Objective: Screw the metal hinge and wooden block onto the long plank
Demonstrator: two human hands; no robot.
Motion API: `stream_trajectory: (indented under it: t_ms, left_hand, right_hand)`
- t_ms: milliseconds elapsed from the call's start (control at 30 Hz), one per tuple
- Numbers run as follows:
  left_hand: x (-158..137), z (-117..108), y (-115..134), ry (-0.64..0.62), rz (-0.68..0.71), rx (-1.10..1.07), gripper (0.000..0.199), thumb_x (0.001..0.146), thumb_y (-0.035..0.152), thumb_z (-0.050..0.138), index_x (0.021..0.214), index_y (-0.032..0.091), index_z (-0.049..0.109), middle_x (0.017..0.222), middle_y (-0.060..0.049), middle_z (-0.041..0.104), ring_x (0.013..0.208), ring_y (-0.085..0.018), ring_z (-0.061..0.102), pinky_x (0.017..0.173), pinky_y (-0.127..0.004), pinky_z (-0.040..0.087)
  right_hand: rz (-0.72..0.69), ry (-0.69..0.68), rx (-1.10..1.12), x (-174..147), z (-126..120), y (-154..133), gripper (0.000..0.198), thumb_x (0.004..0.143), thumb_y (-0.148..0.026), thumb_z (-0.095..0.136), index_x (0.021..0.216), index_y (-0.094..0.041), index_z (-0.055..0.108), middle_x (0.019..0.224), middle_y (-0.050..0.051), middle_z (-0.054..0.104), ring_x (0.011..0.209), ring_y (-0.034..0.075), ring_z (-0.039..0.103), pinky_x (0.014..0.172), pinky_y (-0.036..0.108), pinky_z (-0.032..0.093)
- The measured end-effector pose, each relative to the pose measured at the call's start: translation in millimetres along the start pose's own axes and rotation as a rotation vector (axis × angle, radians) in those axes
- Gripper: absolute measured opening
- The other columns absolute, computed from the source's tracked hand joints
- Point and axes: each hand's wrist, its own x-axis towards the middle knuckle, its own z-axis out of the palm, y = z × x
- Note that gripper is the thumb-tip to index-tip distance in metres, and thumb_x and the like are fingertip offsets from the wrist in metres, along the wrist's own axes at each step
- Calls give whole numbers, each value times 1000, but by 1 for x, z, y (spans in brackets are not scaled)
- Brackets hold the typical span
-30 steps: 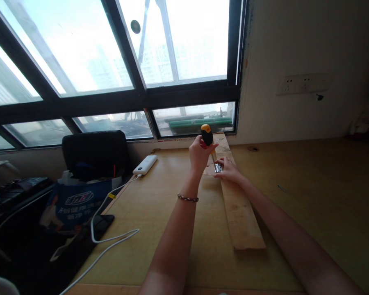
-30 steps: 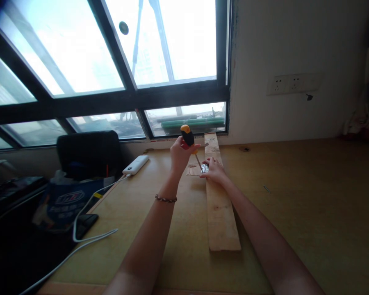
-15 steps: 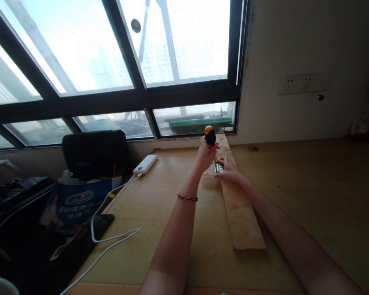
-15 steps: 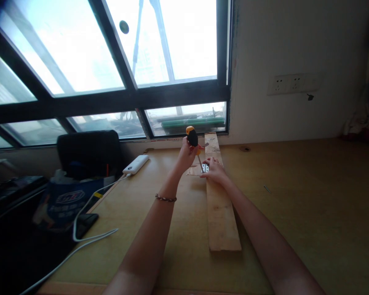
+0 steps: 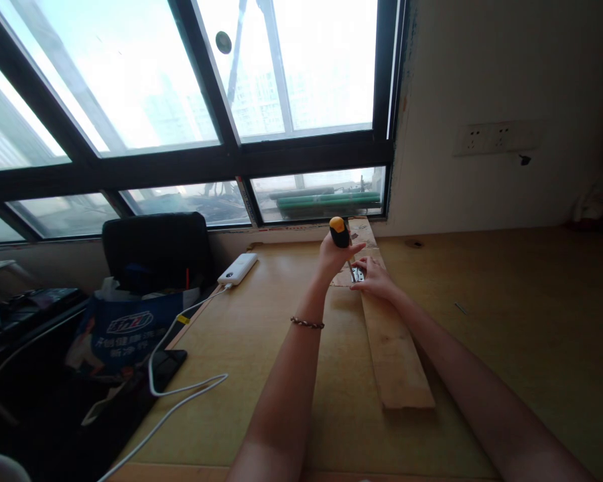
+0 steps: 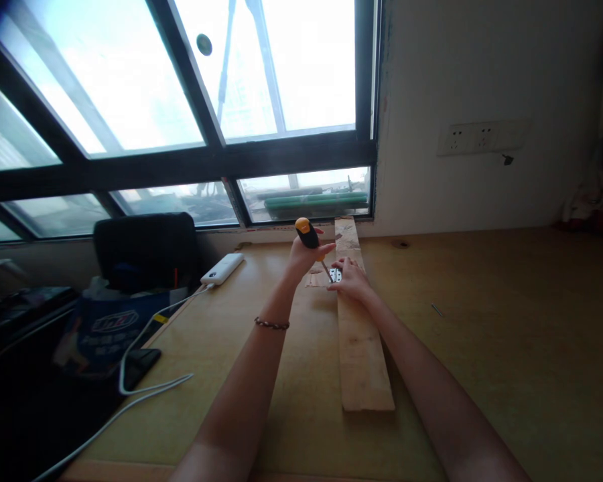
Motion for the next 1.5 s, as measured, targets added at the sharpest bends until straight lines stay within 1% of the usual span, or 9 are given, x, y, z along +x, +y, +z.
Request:
stream_trajectory:
  t_ms: [100,467,600,800,900,1000,1200,1400,1500]
  left_hand:
    - [0,-3,0,27,-8,42,42,43,30,78,77,15,57,57,6,49,52,-8,47,52,-22,37]
    - [0,-22,4,-64,6,-16,45,40,23,80,80,13,61,65,-1,61,62,-15,57,58,-26,46]
    - [-2,-28,14,-211,-26,-123,44,45,20,78,84,12,59,71,-5,65,65,-16,60,62,-30,49]
    - [-13,-43,34,-582,-49,-143,28,51,18,74,76,12,63,81,-9,67,77,-19,62,68,-30,49]
    - [-15,-47,38,-653,-47,-136,28,53,19,74,77,12,63,81,-8,67,75,-18,61,68,-29,49]
    - [-15,-44,37,-613,-36,-131,28,52,20,75,77,11,64,82,-9,67,75,-18,61,69,-29,49]
    - [-11,-34,32,-361,-39,-92,28,48,24,77,70,11,64,75,-9,67,71,-19,61,64,-32,50]
    - [-7,-33,30,-178,99,295,25,47,30,76,59,13,64,62,-4,64,61,-16,58,55,-25,44]
    - [-8,-32,34,-174,124,430,25,49,33,75,61,12,64,62,-3,64,62,-16,58,55,-24,42]
  right_hand:
    - [3,-6,5,-1,-1,-1,63,51,-41,76,107,-23,55,113,6,50,105,24,47,89,37,38]
    - [-5,-1,-1,-1,0,0,60,52,-39,75,106,-23,55,113,5,50,105,24,47,88,36,39]
    - [-7,-2,6,-1,0,0,60,51,-38,76,106,-24,55,112,5,50,105,24,48,87,37,39]
    - [5,2,23,0,1,1,64,51,-40,76,108,-22,54,112,6,50,104,25,49,87,36,39]
    - [23,4,12,1,2,1,67,51,-41,76,110,-20,53,114,8,50,105,25,48,88,36,39]
    - [21,1,5,1,2,2,68,50,-43,75,110,-20,53,115,8,49,106,25,48,88,36,39]
    - [-15,9,11,0,2,3,61,52,-42,75,107,-23,56,114,5,50,104,24,48,88,36,38]
    - [2,23,21,1,4,4,65,48,-43,77,107,-22,55,113,5,51,104,25,49,88,37,38]
    - [5,24,37,2,4,4,66,47,-44,77,105,-22,56,111,6,52,104,25,49,89,38,38]
